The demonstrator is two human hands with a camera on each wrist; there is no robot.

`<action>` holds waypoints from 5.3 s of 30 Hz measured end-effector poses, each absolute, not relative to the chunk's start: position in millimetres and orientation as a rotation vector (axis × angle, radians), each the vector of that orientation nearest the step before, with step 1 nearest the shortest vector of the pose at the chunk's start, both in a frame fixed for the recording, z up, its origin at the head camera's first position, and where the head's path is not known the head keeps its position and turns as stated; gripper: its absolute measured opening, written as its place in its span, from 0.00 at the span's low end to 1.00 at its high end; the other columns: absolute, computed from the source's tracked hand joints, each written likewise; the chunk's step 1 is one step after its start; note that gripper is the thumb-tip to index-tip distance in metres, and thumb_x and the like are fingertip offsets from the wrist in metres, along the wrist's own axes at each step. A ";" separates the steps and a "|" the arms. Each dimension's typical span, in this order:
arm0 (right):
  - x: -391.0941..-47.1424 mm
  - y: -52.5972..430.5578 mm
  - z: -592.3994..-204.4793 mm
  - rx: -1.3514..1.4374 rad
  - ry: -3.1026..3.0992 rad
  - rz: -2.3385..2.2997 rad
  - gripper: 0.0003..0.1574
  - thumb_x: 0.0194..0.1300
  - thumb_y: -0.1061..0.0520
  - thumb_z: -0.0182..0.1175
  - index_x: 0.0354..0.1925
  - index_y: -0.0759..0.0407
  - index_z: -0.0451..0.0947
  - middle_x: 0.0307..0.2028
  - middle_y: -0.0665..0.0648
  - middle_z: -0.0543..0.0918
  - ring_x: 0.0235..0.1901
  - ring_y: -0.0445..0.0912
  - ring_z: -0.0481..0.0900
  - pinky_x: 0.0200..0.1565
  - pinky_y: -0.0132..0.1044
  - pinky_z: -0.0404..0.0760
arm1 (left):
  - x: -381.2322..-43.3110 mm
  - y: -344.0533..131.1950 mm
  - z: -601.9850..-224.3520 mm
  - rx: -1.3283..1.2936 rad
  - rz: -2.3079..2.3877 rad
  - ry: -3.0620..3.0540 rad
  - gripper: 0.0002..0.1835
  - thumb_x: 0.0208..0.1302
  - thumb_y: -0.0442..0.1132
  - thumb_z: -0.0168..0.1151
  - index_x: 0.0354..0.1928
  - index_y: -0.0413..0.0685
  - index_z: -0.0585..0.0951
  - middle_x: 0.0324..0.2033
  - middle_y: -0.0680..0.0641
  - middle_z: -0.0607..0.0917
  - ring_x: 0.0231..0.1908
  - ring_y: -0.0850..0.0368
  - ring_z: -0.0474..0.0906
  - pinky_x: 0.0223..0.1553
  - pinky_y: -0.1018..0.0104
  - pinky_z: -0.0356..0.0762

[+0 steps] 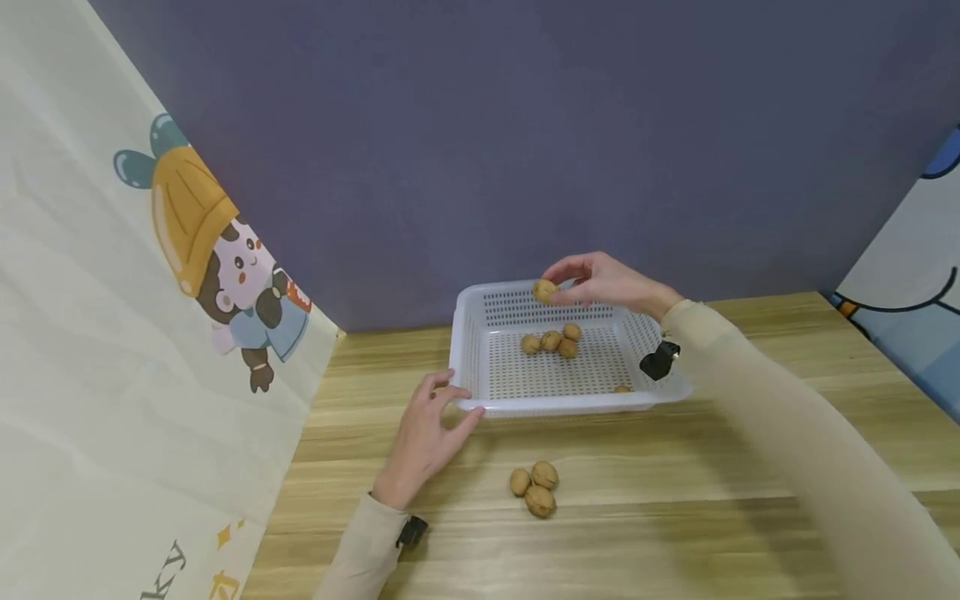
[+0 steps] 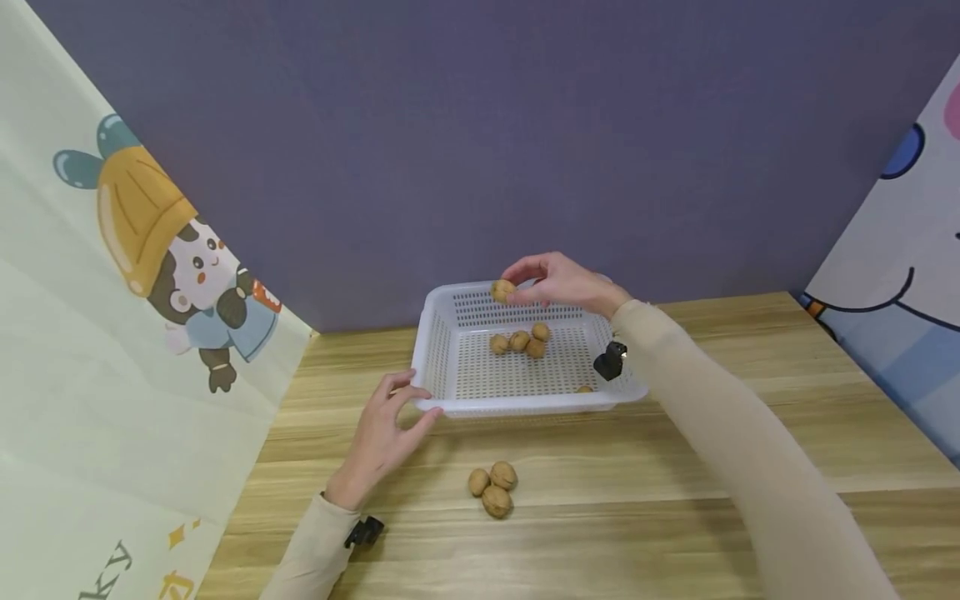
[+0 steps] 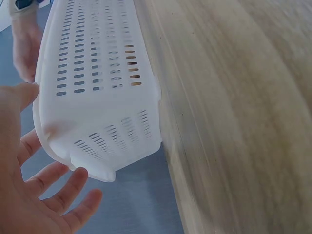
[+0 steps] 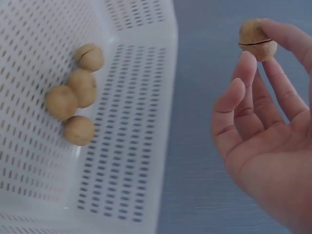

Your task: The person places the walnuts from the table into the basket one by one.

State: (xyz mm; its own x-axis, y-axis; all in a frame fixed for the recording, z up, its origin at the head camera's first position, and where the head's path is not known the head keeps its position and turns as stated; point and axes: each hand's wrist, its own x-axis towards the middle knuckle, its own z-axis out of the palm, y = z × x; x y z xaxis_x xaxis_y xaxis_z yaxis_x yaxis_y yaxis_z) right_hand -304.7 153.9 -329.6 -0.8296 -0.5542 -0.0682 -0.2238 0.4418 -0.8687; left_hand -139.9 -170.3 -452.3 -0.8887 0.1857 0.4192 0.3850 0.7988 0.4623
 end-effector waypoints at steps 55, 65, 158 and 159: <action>-322.3 128.3 -441.1 -0.645 2.463 -1.059 0.24 0.54 0.54 0.75 0.50 0.55 0.83 0.47 0.55 0.86 0.50 0.53 0.80 0.50 0.41 0.80 | -135.3 -176.2 -453.5 -0.463 -0.777 -2.624 0.18 0.62 0.62 0.64 0.45 0.59 0.83 0.64 0.49 0.74 0.59 0.51 0.75 0.56 0.56 0.79; -322.3 133.0 -430.7 -0.601 2.371 -1.184 0.26 0.62 0.51 0.69 0.57 0.55 0.79 0.51 0.57 0.83 0.48 0.51 0.80 0.47 0.48 0.82 | -135.7 -176.5 -451.4 -0.450 -0.779 -2.631 0.19 0.62 0.63 0.64 0.45 0.58 0.83 0.64 0.48 0.74 0.58 0.50 0.75 0.55 0.55 0.80; -159.2 144.2 -356.1 -1.098 2.206 -1.177 0.22 0.58 0.46 0.72 0.51 0.43 0.81 0.38 0.47 0.86 0.37 0.42 0.83 0.41 0.35 0.85 | -137.4 -174.3 -456.0 -0.468 -0.796 -2.601 0.19 0.62 0.61 0.64 0.45 0.58 0.83 0.63 0.48 0.75 0.57 0.51 0.76 0.56 0.56 0.80; -162.9 144.1 -351.2 -1.095 2.201 -1.177 0.22 0.58 0.47 0.72 0.51 0.44 0.81 0.38 0.48 0.86 0.37 0.43 0.83 0.41 0.35 0.85 | -137.3 -174.4 -456.0 -0.469 -0.798 -2.599 0.19 0.62 0.61 0.65 0.45 0.58 0.83 0.63 0.48 0.75 0.57 0.51 0.76 0.56 0.56 0.80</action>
State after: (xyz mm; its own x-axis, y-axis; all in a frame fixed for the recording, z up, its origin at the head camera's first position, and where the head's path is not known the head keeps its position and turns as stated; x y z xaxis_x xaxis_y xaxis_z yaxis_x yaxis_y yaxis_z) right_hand -162.9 144.1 -351.2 -0.6057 -0.7957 0.0059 -0.4470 0.3341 -0.8298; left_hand -137.3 -174.4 -456.0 -0.8718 0.2007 0.4468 0.4168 0.7830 0.4616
